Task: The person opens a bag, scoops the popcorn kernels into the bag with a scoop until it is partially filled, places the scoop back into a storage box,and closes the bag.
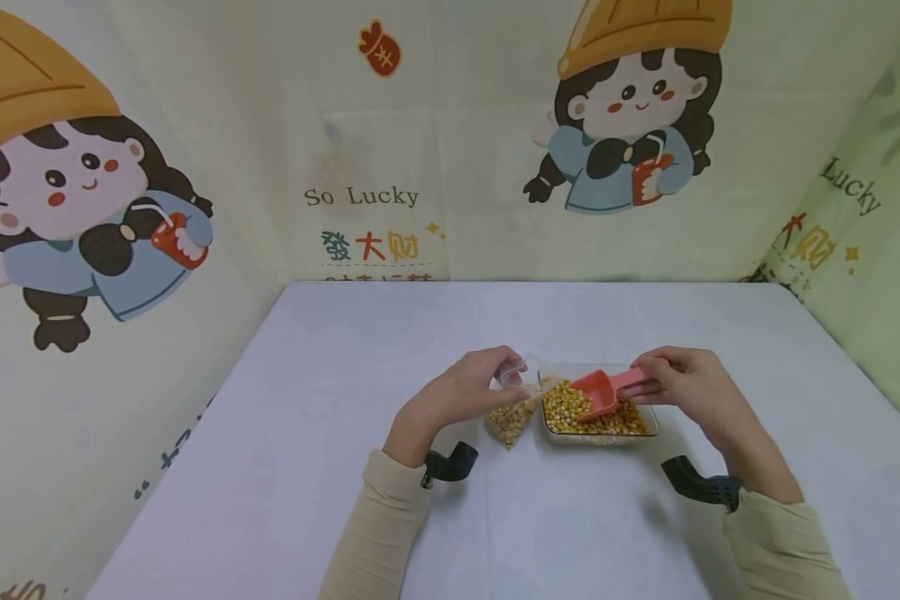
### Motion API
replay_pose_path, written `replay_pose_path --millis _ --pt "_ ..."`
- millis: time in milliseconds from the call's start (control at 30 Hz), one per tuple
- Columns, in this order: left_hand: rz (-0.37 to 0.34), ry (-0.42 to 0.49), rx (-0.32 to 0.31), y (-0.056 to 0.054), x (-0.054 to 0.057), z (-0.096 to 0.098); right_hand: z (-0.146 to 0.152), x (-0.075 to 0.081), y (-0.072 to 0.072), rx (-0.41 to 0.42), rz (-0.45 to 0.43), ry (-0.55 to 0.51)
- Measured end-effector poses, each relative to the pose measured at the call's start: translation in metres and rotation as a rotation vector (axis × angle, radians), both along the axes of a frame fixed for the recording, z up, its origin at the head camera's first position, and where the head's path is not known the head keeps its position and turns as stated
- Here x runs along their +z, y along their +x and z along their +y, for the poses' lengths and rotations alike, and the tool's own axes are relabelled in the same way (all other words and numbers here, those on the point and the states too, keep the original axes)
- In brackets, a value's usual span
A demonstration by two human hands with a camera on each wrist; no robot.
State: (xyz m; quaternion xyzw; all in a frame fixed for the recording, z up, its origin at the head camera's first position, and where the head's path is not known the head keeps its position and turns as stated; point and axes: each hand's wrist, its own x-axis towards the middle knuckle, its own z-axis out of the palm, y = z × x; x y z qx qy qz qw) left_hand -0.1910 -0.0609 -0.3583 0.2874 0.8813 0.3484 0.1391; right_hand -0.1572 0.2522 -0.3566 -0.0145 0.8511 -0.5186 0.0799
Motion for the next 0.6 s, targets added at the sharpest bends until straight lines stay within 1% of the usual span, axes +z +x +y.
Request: replay_pose_path --millis 333,600 --pt "-0.023 -0.018 0.022 0.0005 -0.0011 0.0002 -0.0014 0.0010 -0.0003 0.008 -0.003 -0.002" --pt "-0.018 -0.014 0.013 0.0000 -0.0012 0.0003 -0.0005 0.0006 0.0003 0.000 0.001 -0.022"
